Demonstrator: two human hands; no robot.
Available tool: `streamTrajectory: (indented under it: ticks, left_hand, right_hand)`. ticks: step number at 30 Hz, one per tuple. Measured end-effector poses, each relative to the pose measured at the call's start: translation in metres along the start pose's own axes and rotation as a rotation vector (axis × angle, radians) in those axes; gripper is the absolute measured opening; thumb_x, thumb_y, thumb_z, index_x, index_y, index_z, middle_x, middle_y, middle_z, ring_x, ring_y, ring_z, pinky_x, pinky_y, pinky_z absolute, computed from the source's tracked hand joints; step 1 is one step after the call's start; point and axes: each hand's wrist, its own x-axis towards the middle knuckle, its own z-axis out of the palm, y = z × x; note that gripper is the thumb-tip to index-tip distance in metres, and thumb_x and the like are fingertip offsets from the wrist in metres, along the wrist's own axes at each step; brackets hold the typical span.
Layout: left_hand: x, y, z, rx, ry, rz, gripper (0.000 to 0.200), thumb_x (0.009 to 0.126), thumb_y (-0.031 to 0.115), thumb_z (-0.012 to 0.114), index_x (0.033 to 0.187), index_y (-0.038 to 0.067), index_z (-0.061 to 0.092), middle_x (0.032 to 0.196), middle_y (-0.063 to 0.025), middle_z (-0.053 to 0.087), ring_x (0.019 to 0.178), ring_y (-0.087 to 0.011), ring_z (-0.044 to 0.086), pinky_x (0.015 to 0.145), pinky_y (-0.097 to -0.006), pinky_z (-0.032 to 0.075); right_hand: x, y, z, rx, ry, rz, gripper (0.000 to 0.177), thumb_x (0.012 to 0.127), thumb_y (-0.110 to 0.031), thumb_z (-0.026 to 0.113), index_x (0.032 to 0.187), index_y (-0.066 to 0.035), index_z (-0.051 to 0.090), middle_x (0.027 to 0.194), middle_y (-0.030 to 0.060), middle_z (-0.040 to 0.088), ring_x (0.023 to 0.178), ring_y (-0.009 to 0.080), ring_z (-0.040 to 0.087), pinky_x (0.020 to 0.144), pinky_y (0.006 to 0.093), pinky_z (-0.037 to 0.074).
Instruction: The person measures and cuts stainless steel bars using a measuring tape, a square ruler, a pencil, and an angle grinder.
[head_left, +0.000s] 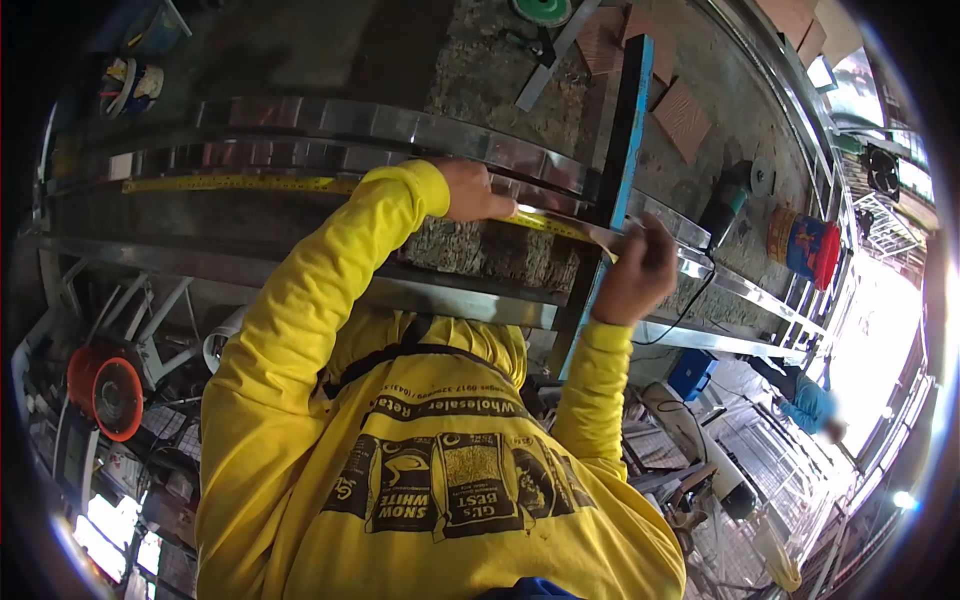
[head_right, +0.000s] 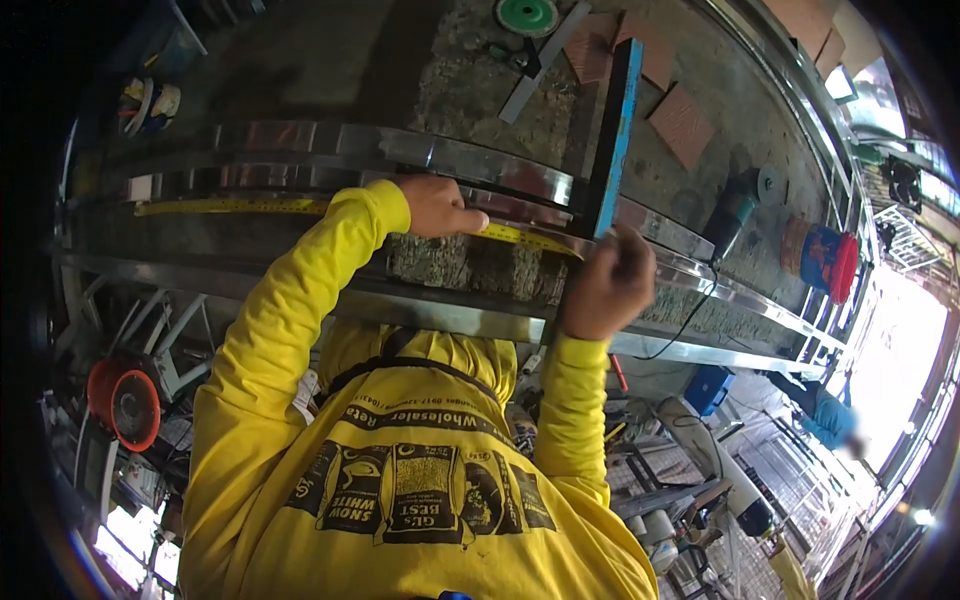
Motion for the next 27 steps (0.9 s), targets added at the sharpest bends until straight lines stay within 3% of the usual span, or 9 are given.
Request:
streamTrajectory:
  ticks: [2,4,6,8,9,12,18,23,27]
  left_hand:
    - [-0.003,0.002,-0.002,-0.003,0.01,-0.015,0.072,0.093,0.068,0.054,0.086,0.001,0.078,0.082,-0.0204,0.072,0.085,-0.0354,0.07,0.086,-0.0455,0.053]
    - [-0.002,0.001,-0.002,0.0,-0.008,-0.004,0.073,0.094,0.067,0.054,0.082,-0.001,0.076,0.079,-0.0196,0.071,0.081,-0.0339,0.069,0.083,-0.0452,0.053]
    - [0.0,-0.001,-0.001,0.002,-0.001,0.024,0.072,0.095,0.066,0.054,0.081,-0.001,0.075,0.076,-0.0191,0.07,0.077,-0.0332,0.068,0.081,-0.0447,0.052]
    - [0.001,-0.001,-0.001,-0.006,-0.022,-0.002,0.071,0.096,0.065,0.054,0.079,-0.001,0.075,0.073,-0.0178,0.069,0.074,-0.0319,0.067,0.08,-0.044,0.052]
    - [0.001,-0.001,-0.001,-0.008,-0.033,-0.015,0.071,0.096,0.065,0.054,0.079,-0.001,0.075,0.072,-0.0172,0.068,0.073,-0.0312,0.067,0.079,-0.0436,0.052]
    - [0.001,-0.001,-0.003,-0.011,-0.079,-0.039,0.076,0.094,0.069,0.051,0.09,-0.002,0.078,0.086,-0.0224,0.072,0.09,-0.0361,0.07,0.09,-0.0468,0.051]
    - [0.003,-0.005,-0.001,-0.008,-0.042,-0.022,0.069,0.097,0.063,0.055,0.085,-0.001,0.076,0.072,-0.0128,0.069,0.071,-0.025,0.067,0.076,-0.0403,0.052]
    - [-0.003,-0.008,0.003,0.052,0.096,0.081,0.056,0.097,0.055,0.062,0.087,0.001,0.074,0.075,-0.0159,0.069,0.07,-0.0298,0.066,0.074,-0.0417,0.052]
    - [-0.029,-0.002,0.008,0.312,0.535,0.49,0.029,0.092,0.038,0.074,0.099,0.01,0.071,0.091,-0.0076,0.069,0.087,-0.0315,0.066,0.081,-0.0443,0.053]
  right_hand:
    - [0.014,0.012,-0.047,0.178,0.026,0.305,0.017,0.087,0.009,0.066,0.103,0.002,0.067,0.091,0.0085,0.067,0.079,0.0181,0.066,0.069,0.0293,0.057]
    - [0.016,0.048,-0.087,-0.511,-0.076,-0.263,0.006,0.09,0.005,0.063,0.096,0.003,0.064,0.089,0.008,0.065,0.078,0.0169,0.066,0.066,0.0285,0.057]
    - [0.022,0.1,-0.125,0.676,0.066,0.559,0.002,0.091,-0.002,0.063,0.092,0.0,0.063,0.085,0.0051,0.065,0.077,0.018,0.066,0.059,0.0314,0.054]
    - [0.015,0.148,-0.167,0.979,-0.151,0.711,0.004,0.09,-0.003,0.062,0.093,-0.002,0.064,0.085,0.0039,0.065,0.075,0.0194,0.066,0.059,0.0342,0.054]
    - [0.009,0.166,-0.177,0.628,-0.109,0.748,0.014,0.089,-0.006,0.063,0.102,-0.005,0.066,0.082,0.0085,0.064,0.074,0.0257,0.065,0.066,0.0406,0.055]
    - [-0.011,0.144,-0.137,-0.632,-0.533,0.093,0.031,0.091,-0.017,0.065,0.12,-0.008,0.061,0.086,0.0173,0.067,0.079,0.0382,0.068,0.072,0.047,0.056]
    - [-0.011,0.175,-0.096,-0.593,-0.604,0.071,0.064,0.083,-0.03,0.076,0.137,-0.011,0.048,0.104,0.0261,0.071,0.099,0.0509,0.065,0.079,0.058,0.053]
    - [0.022,0.164,-0.127,-0.556,-0.733,0.004,0.049,0.075,-0.036,0.082,0.109,-0.002,0.071,0.096,0.0203,0.069,0.087,0.0419,0.067,0.078,0.0471,0.055]
    - [0.031,0.176,-0.22,-0.033,-0.64,0.567,0.065,0.085,-0.034,0.081,0.133,0.005,0.058,0.113,0.0174,0.071,0.104,0.028,0.07,0.09,0.0377,0.056]
